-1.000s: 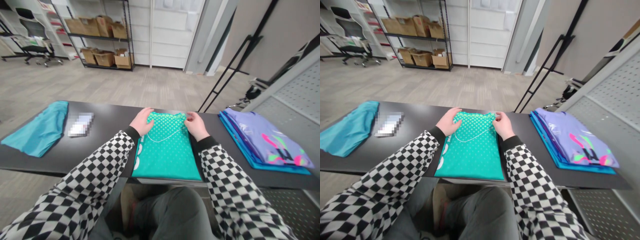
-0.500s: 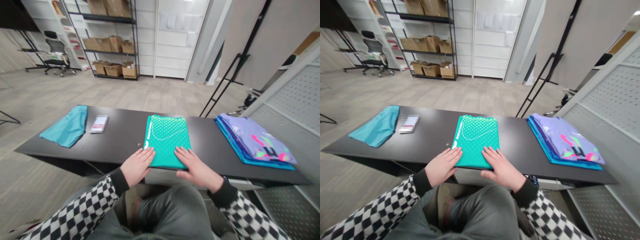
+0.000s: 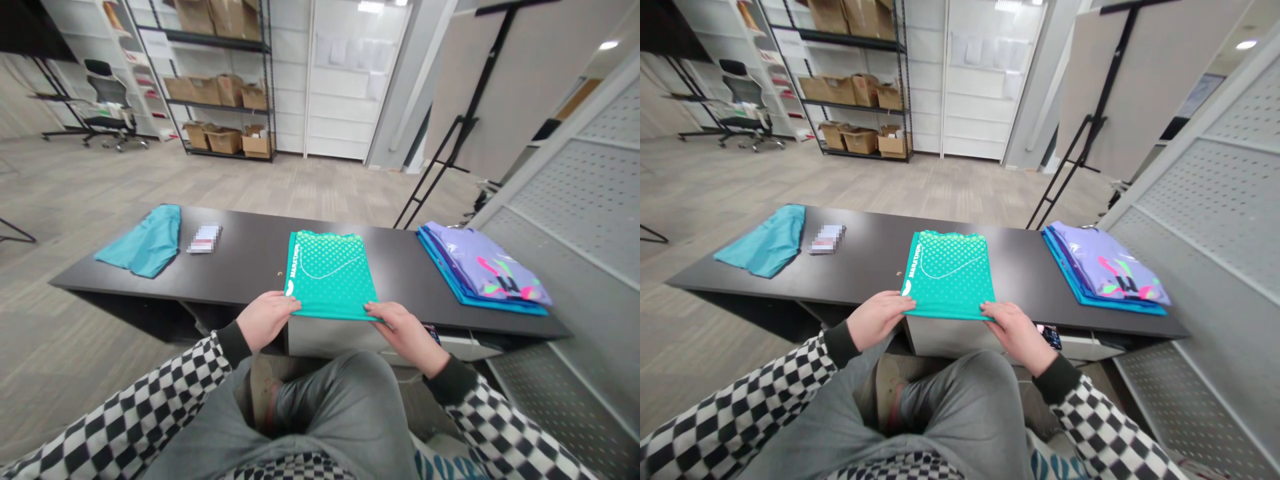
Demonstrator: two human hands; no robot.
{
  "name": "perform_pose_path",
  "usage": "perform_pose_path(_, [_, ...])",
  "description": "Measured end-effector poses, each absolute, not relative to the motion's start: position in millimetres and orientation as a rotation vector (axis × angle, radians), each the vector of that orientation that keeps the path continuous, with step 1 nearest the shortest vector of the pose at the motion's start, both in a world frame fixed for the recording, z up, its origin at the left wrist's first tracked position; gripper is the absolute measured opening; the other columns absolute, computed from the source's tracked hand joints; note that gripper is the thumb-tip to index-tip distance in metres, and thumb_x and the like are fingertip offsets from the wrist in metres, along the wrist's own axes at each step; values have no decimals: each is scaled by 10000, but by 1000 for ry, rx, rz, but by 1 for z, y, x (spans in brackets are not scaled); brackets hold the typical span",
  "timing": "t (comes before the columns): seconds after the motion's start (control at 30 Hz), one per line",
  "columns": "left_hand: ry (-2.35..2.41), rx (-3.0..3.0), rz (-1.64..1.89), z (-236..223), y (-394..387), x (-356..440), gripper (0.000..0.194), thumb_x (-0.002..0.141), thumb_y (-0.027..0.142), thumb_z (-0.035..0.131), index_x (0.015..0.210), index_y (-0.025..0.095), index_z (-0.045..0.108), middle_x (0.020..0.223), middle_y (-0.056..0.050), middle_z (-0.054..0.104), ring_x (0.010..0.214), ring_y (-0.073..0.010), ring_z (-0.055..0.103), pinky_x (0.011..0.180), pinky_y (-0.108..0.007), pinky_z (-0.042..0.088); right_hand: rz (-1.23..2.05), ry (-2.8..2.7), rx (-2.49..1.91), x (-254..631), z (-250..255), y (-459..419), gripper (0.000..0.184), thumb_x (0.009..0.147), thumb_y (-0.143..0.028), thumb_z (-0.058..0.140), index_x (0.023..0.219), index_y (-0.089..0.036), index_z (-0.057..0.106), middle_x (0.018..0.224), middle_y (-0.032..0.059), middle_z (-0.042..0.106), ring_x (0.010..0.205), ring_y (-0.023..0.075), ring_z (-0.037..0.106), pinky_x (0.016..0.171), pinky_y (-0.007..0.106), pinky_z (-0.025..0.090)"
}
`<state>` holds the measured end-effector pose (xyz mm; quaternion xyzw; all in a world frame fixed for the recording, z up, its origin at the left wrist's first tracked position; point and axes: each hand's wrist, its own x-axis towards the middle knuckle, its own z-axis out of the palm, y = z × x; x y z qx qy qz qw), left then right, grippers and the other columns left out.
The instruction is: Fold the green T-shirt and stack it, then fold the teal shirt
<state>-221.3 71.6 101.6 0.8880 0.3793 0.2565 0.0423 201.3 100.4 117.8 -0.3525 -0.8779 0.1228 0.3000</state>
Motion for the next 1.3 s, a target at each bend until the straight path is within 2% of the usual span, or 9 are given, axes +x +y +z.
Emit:
perform_pose_path(0.1, [1126,2504,877,143,58,-225,300,1132,262,582,1288,248,839,1186,-74,888,1079,-240,857,1029,-379,677,560,-2186,-1013,204,155,84,195,1119,-411,681,1165,-279,818,1348,111,853,1281,328,814,1129,521,666])
perform_pose_path(0.23, [1180,2104,1128,215,56,-222,234,1088,421,734,1137,247,882,1056,-48,891,930,-220,847,913,-317,683,630,-1940,-1138,203,216,80,320,1053,-576,774,1056,-259,822,1014,80,869,909,274,832,832,375,697])
perform_pose_path(0.4, [1093,1463,1379,266,137,-211,494,879,618,937,1082,176,844,898,-56,831,730,-196,754,697,-316,660,811,-1520,-1128,180,261,155,428,884,-630,942,1031,-251,807,857,38,803,715,213,731,640,319,622])
perform_pose_path(0.63, [1225,1029,1285,209,310,-188,330,848,386,966,918,160,736,822,-79,768,687,-190,729,722,-353,670,1308,-1397,-1200,140,213,323,439,745,-552,1013,877,-237,737,775,76,786,730,260,741,702,395,661])
perform_pose_path(0.77, [1551,1010,1226,156,370,-185,284,846,237,912,1039,175,713,838,-62,736,710,-208,727,762,-389,667,962,-1509,-1586,126,158,389,315,810,-435,941,829,-217,715,734,56,733,778,262,716,770,389,620])
perform_pose_path(0.87, [1699,1228,1273,132,392,-194,377,878,178,816,1238,195,707,1116,-106,781,963,-245,775,989,-445,657,640,-1624,-1687,122,131,420,147,904,-318,822,929,-183,768,898,98,802,894,261,737,912,392,595])
perform_pose_path(1.0, [1664,2151,1154,123,391,-200,380,984,269,681,1343,158,743,1413,-161,749,1342,-311,696,1253,-490,513,338,-1956,-1585,128,121,431,229,1057,-228,635,1182,-117,791,1121,142,840,978,199,709,987,351,538])
perform_pose_path(1.17, [1231,2581,728,131,364,-188,355,1046,362,575,1197,165,829,1275,-137,818,1258,-306,730,1225,-484,516,217,-2121,-1384,135,140,405,369,1137,-344,591,1367,-101,748,1395,192,759,1246,237,642,1181,385,428])
perform_pose_path(1.3, [1267,2522,717,146,322,-194,378,1043,487,613,1062,182,836,1106,-125,831,1105,-304,745,1143,-492,544,187,-2138,-1337,142,160,357,319,1133,-428,613,1063,-174,794,1079,139,801,1035,274,688,1039,400,497])
